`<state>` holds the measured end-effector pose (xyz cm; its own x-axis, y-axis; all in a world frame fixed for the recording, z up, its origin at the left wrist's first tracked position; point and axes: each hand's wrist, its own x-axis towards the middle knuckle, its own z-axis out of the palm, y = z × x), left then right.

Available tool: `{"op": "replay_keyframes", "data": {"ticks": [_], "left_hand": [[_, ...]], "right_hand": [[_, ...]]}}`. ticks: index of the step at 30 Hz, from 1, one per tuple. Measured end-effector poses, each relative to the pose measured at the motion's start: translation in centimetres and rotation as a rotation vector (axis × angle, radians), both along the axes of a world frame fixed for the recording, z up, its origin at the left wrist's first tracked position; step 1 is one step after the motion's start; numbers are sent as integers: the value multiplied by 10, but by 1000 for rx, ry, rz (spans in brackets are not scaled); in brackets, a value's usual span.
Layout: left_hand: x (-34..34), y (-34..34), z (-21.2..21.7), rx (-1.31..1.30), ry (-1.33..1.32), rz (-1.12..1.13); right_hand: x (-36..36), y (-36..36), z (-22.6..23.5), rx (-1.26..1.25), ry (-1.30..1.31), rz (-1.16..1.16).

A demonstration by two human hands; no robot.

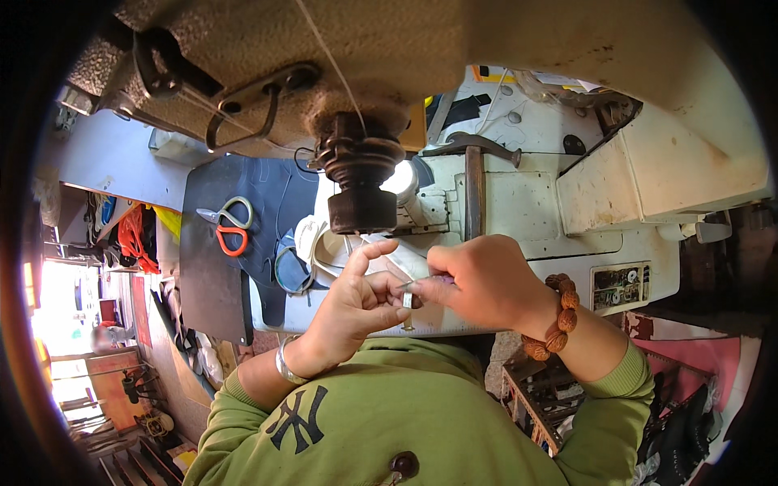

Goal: The person cuts a white strap with scissors, threads it through a white shoe, and sews the strap to the shoe using a sewing machine. The person handles the strap and shoe throughout the process.

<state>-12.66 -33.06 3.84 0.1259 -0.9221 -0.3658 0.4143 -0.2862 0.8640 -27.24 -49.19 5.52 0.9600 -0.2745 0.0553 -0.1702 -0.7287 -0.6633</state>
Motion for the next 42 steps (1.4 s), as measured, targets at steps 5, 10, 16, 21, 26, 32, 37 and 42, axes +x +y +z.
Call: {"op": "replay_keyframes", "data": {"ticks": [5,10,16,21,26,32,37,42], "left_hand": [[-1,0,-3,-41,129,14],[6,-2,-6,5,40,-30],[5,-6,-11,16,-325,-34],[54,23,11,235,-640,-429],[52,49,37,-46,-1744,-104],[7,-1,2,56,-172,-163],[-7,5,-17,-4,161,-162],[-11,10,-24,-18,-6,-187]], "right_hand": [[-10,-8,-21,598,-147,-242],[-23,26,-53,1212,-283,-136],[-18,49,-62,1350,-294,-303],[-7,49,-58,1451,-278,-552],[0,46,-58,1605,-335,-549],[-14,56,-58,1382,-403,-447],[-37,44,-51,1063,-370,-267],[-47,15,-36,450,-86,-86]]}}
